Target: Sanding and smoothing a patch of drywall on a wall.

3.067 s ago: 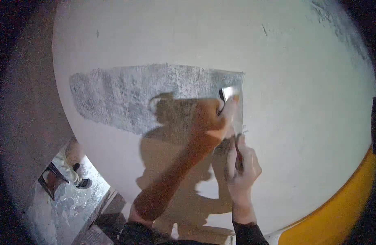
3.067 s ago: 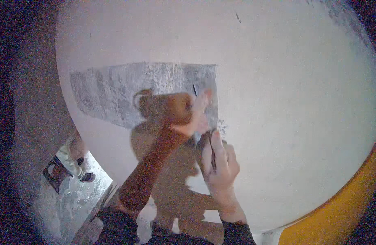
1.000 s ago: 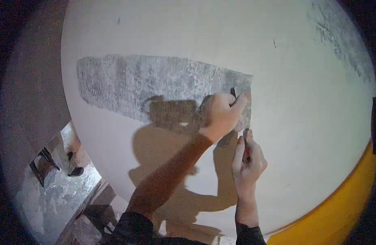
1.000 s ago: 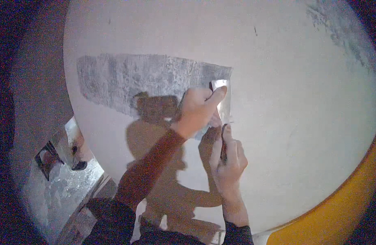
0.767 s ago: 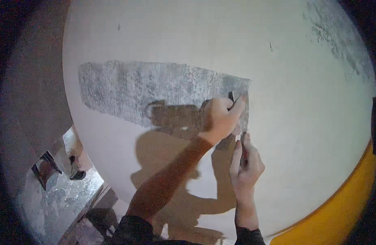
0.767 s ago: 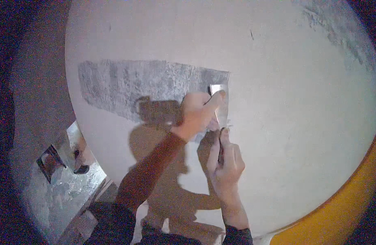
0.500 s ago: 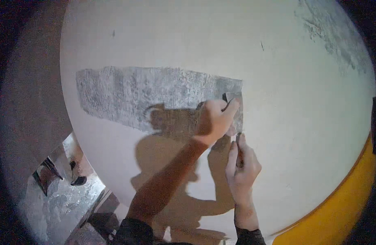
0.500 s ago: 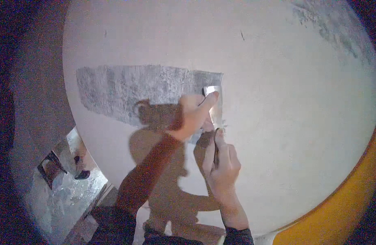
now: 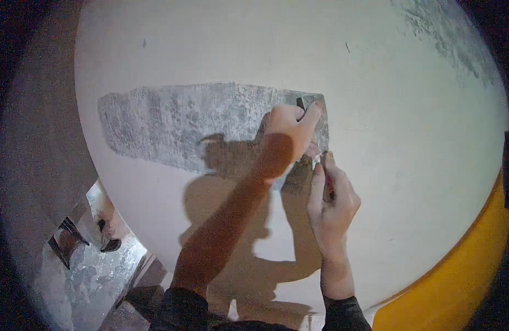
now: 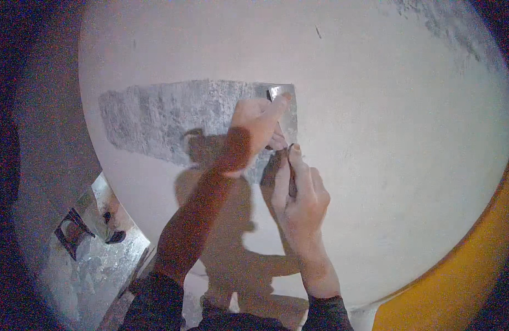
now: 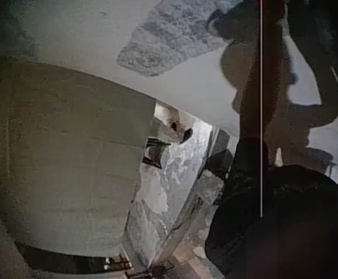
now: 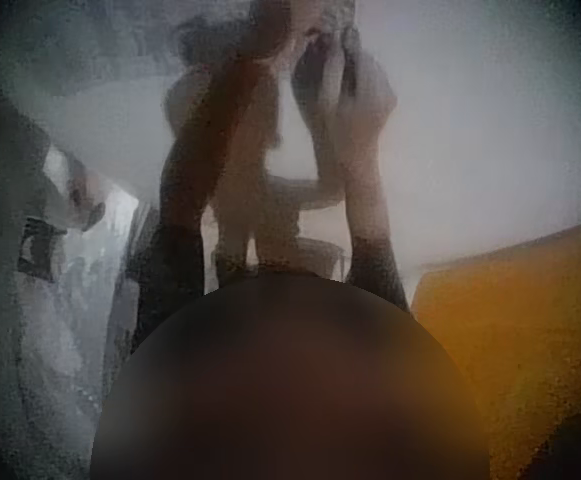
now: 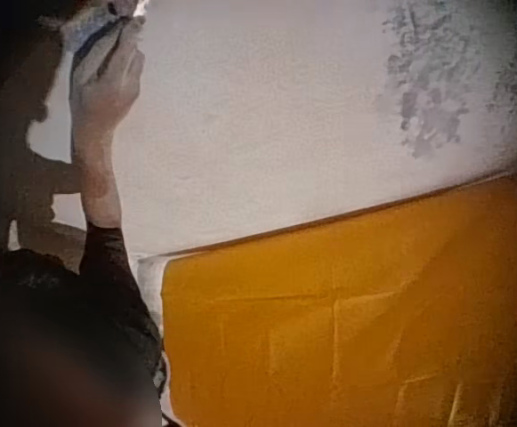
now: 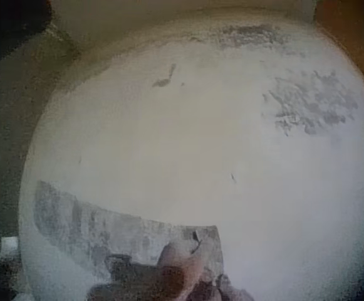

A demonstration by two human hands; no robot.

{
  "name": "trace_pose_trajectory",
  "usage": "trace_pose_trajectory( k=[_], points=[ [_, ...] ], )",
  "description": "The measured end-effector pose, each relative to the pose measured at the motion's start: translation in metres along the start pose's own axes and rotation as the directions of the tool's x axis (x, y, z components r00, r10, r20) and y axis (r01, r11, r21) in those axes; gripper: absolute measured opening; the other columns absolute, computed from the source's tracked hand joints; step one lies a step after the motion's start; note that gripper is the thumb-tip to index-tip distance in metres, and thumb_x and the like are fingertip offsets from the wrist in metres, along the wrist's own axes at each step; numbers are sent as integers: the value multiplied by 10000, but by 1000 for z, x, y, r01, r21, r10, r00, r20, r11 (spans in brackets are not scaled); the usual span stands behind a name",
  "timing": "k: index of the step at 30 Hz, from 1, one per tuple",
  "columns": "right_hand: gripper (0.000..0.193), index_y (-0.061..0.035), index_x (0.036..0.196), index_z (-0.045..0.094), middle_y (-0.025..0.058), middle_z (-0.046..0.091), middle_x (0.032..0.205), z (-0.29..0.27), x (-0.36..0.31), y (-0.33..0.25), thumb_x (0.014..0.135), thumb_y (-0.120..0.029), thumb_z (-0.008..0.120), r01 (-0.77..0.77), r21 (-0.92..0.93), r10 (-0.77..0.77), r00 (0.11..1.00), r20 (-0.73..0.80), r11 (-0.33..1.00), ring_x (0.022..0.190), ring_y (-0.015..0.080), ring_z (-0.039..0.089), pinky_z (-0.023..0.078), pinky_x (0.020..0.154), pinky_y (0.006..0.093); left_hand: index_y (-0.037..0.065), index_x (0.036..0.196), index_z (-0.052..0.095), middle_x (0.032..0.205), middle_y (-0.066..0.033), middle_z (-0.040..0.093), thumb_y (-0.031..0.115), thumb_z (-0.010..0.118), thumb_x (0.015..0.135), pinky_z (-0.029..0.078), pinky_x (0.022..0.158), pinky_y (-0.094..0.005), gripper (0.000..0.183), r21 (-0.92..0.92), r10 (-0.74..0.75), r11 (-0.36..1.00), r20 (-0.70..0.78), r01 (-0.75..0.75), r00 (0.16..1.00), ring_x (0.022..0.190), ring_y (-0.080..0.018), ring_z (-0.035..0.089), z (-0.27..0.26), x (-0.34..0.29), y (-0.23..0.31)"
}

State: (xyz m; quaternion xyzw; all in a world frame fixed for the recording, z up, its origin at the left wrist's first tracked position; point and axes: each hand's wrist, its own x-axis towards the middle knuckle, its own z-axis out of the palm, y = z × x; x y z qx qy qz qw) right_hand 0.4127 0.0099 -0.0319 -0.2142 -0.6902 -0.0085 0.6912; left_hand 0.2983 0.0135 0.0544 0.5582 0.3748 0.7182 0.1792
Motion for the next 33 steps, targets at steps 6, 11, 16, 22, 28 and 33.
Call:
trace_pose_trajectory(
  k=[6,11,16,22,28,33],
  points=[
    [303,14,1125,602,123,548,641,1,0,2,826,-30,624,58,-23,-58,998,-12,998,509,205,522,431,468,313,-43,547,564,490,-95,549,297,584,881,481,399,-292,477,207,-63,976,-12,64,998,429,-168,596,0,1,-4],
    [308,16,1127,602,130,547,639,-1,-1,2,823,-25,624,84,-13,-84,996,-16,996,511,207,526,429,462,317,-28,551,567,477,-85,543,325,592,877,462,390,-295,481,140,-96,985,-23,99,995,425,-165,594,0,-1,-2],
    [307,19,1128,600,135,553,646,-3,1,0,826,-30,622,32,-41,-30,999,26,999,535,210,550,442,469,333,-25,584,567,487,-99,560,312,594,876,463,382,-285,447,77,1,997,-16,0,1000,439,-170,607,2,2,2],
    [312,22,1136,597,142,565,663,-1,1,0,829,-29,612,94,-63,-92,995,30,994,539,220,554,449,482,328,-27,592,575,512,-109,577,304,575,878,478,415,-281,438,138,-279,952,24,274,960,434,-163,596,-2,-1,3],
    [311,28,1136,597,147,583,685,2,1,-1,831,-33,612,108,-48,-109,994,-31,993,551,220,566,460,499,326,-33,602,590,516,-93,570,302,582,870,485,422,-283,429,109,-127,986,1,126,992,452,-164,604,-3,0,0],
    [288,30,1115,604,152,588,695,1,1,-2,834,-31,605,-25,-45,26,1000,13,999,558,229,579,473,514,323,-27,605,594,500,-78,548,306,587,867,486,427,-287,424,91,-154,984,16,152,988,445,-162,597,-2,3,-1]
  ],
)
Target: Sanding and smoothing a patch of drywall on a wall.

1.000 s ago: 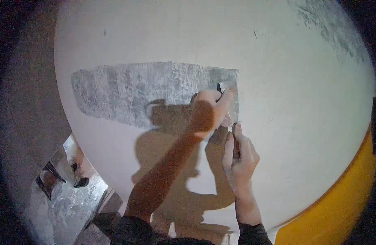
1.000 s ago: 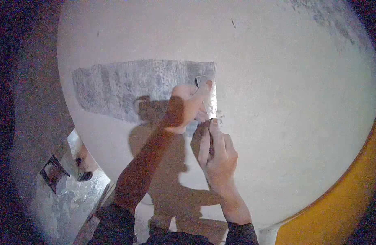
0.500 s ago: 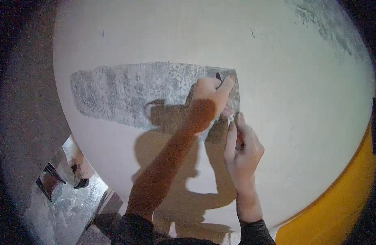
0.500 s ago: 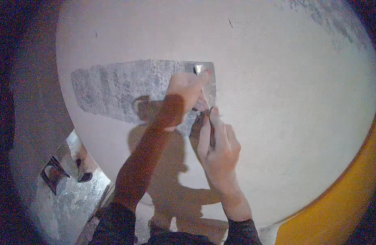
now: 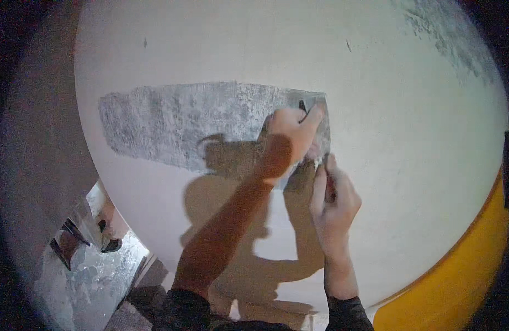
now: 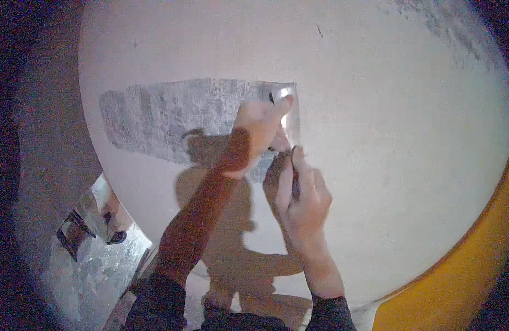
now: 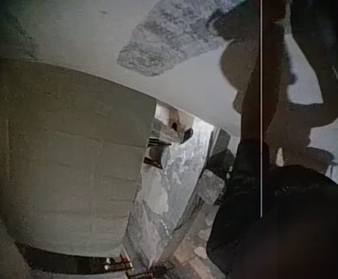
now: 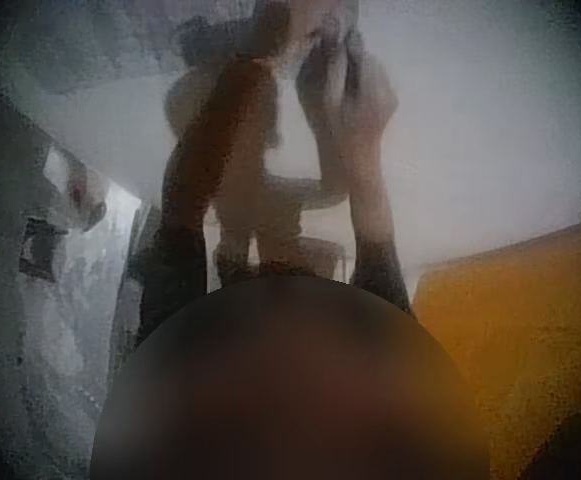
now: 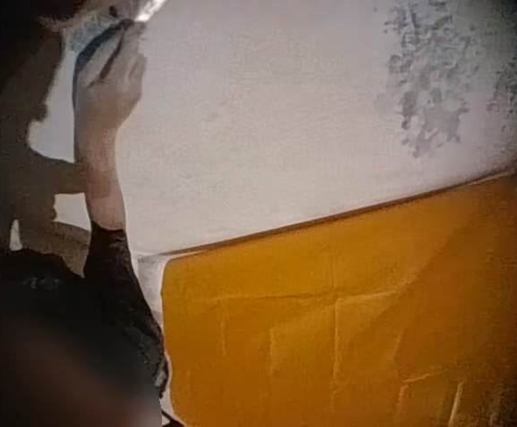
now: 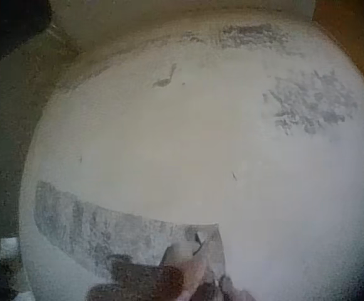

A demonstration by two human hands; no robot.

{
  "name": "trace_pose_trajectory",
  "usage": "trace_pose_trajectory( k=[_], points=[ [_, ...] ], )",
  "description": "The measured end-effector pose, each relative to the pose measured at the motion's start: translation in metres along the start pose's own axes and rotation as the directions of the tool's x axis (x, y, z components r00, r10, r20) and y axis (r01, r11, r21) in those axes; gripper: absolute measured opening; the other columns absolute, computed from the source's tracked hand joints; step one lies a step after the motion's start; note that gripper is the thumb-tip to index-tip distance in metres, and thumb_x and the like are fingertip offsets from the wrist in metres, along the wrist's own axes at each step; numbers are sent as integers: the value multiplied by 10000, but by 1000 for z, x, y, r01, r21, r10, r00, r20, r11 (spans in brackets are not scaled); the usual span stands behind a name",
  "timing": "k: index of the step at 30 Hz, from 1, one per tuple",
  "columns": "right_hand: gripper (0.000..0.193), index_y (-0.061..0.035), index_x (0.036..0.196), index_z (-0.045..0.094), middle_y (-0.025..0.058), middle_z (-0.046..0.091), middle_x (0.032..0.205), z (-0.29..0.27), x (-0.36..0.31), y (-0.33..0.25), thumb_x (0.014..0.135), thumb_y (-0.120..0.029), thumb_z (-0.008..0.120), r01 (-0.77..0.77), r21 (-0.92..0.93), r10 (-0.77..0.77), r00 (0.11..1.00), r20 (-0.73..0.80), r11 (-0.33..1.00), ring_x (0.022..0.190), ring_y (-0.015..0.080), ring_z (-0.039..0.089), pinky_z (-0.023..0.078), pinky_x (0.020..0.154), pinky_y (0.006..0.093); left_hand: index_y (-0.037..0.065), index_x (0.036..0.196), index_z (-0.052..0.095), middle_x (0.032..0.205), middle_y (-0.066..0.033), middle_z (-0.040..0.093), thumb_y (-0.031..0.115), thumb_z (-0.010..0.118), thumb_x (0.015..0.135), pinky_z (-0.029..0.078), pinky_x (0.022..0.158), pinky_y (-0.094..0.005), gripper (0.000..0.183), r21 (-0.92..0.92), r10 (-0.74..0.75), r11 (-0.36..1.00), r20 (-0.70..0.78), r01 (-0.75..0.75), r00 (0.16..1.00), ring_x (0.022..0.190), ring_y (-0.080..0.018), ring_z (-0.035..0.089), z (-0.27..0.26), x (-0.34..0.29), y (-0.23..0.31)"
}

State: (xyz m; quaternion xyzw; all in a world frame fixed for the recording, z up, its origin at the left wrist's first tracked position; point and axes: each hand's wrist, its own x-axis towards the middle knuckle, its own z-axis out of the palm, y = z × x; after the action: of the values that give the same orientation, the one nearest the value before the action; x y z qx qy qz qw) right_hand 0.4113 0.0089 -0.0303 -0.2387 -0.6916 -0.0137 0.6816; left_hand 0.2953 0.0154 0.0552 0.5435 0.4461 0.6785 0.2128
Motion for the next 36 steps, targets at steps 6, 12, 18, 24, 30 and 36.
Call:
trace_pose_trajectory(
  k=[6,12,18,24,30,36],
  points=[
    [284,32,1112,603,160,594,700,0,1,-3,833,-19,601,156,-22,-156,988,-17,987,565,238,587,471,511,329,-33,591,583,499,-84,548,309,594,865,481,416,-292,438,49,50,998,18,-51,999,429,-159,581,-3,-1,2],
    [275,24,1105,604,163,588,687,0,1,-4,834,-24,602,21,18,-22,1000,23,1000,558,246,580,464,502,336,-22,591,574,504,-88,556,310,587,869,486,416,-298,433,-35,10,999,-4,-10,1000,437,-161,592,-2,1,4],
    [262,25,1091,607,148,577,665,3,1,-1,835,-29,605,-25,15,25,999,-36,1000,528,239,552,445,486,340,-19,580,563,504,-90,551,310,584,873,475,397,-293,441,18,6,1000,16,-6,1000,442,-171,598,-2,2,2],
    [289,27,1120,598,146,574,664,8,-3,-5,837,-33,603,174,7,-173,982,-80,985,531,223,550,446,484,331,-21,580,580,509,-87,564,309,590,868,455,393,-292,438,28,-11,1000,29,11,1000,441,-151,590,-7,-2,3],
    [305,24,1137,594,146,572,679,9,0,-5,839,-39,601,176,43,-174,984,-42,983,534,216,547,453,496,312,-30,581,579,491,-82,551,307,587,873,440,394,-277,446,-18,69,997,32,-69,997,435,-155,584,-9,0,4],
    [306,30,1137,592,147,571,681,6,-4,-5,836,-24,599,-58,-7,58,998,-2,998,548,224,558,457,505,327,-4,596,572,525,-111,574,408,610,859,479,436,-289,490,-46,78,996,44,-76,996,469,-175,606,-8,0,2]
  ],
)
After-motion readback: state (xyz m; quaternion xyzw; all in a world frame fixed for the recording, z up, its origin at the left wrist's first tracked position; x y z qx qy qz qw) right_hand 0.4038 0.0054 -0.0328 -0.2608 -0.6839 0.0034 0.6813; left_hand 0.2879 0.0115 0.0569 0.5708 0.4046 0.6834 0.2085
